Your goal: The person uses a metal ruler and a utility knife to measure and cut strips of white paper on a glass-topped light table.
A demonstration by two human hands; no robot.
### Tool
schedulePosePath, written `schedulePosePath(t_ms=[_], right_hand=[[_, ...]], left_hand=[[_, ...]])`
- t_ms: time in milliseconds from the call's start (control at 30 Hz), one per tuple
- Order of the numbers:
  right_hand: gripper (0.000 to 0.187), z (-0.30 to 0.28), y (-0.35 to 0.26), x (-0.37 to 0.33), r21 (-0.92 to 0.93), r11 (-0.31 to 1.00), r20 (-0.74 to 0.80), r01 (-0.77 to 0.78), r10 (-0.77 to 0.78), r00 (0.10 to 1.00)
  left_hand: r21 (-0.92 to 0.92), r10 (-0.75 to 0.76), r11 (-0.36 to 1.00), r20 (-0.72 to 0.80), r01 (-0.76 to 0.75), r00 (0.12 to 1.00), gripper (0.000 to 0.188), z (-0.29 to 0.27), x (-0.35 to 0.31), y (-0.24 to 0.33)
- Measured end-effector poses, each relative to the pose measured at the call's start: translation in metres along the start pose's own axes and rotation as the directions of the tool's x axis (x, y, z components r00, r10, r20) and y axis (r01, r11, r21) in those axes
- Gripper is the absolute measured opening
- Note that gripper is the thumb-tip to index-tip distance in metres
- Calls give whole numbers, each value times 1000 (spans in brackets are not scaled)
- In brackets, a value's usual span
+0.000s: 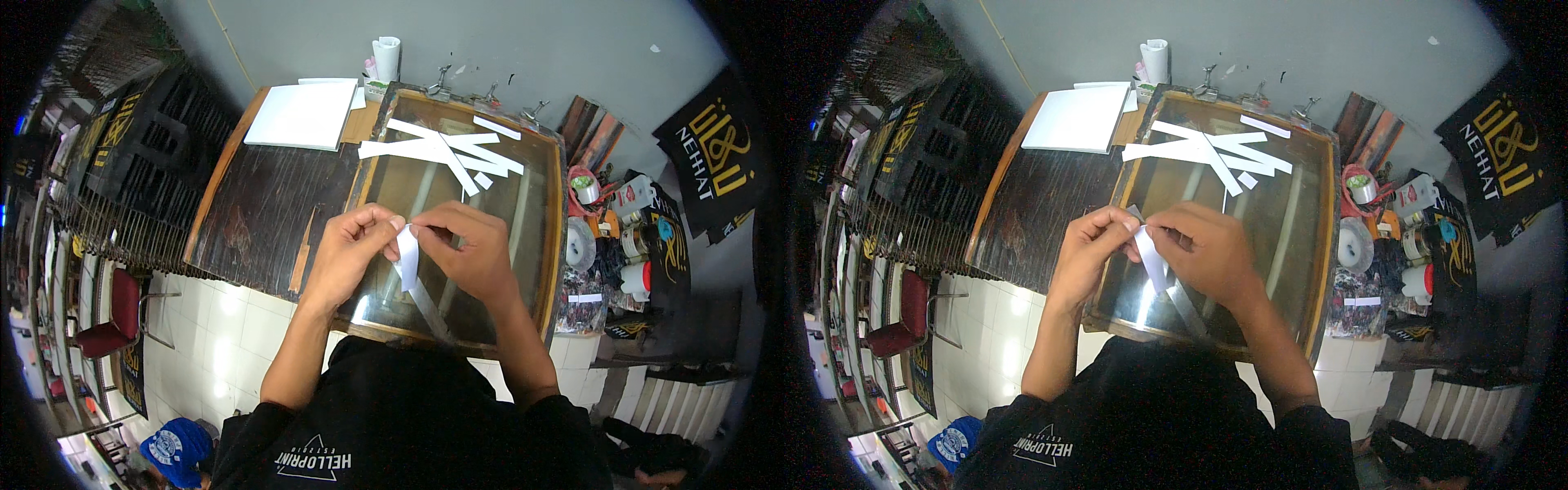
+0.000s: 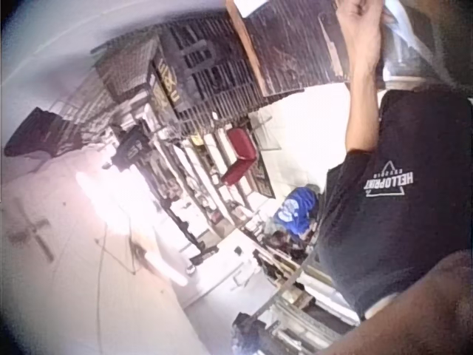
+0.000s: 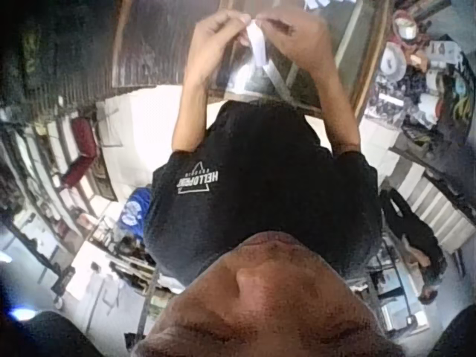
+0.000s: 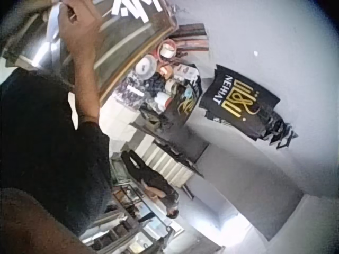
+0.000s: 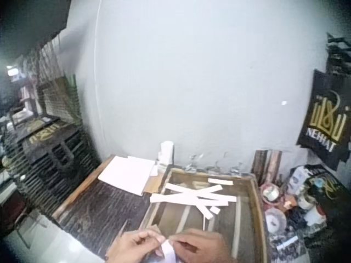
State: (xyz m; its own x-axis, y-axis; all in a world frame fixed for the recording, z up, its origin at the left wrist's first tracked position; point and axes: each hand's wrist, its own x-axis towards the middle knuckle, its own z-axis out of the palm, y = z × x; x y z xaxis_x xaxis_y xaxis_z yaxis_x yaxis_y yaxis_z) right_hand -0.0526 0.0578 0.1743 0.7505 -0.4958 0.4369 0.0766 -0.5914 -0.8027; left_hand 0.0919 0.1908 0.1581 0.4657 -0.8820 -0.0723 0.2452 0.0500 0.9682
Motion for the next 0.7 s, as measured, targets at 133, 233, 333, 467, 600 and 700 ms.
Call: schedulePosePath(t_ms=[133, 233, 333, 467, 600, 700], right_hand=[[9, 2, -5, -16, 119, 989, -29, -83, 87, 996], [10, -7, -11, -21, 412, 808, 146, -420, 397, 906], [14, -20, -5, -15, 370, 753, 315, -543, 448, 836], [16, -25, 0, -12, 282, 777, 379, -562, 448, 810], [16, -28, -5, -8, 222, 784, 395, -579, 471, 789], [16, -28, -4, -6, 204, 789, 416, -580, 466, 781]], left_hand=[[90, -9, 996, 32, 6, 999, 15, 3, -11, 2], [113, -32, 993, 64, 25, 997, 15, 3, -18, 3], [170, -55, 985, 68, 42, 996, 16, 7, -24, 6], [227, -76, 972, 76, 57, 994, 17, 11, -26, 9], [258, -85, 964, 74, 63, 994, 18, 13, -25, 11], [281, -95, 957, 62, 74, 994, 17, 12, -24, 11]])
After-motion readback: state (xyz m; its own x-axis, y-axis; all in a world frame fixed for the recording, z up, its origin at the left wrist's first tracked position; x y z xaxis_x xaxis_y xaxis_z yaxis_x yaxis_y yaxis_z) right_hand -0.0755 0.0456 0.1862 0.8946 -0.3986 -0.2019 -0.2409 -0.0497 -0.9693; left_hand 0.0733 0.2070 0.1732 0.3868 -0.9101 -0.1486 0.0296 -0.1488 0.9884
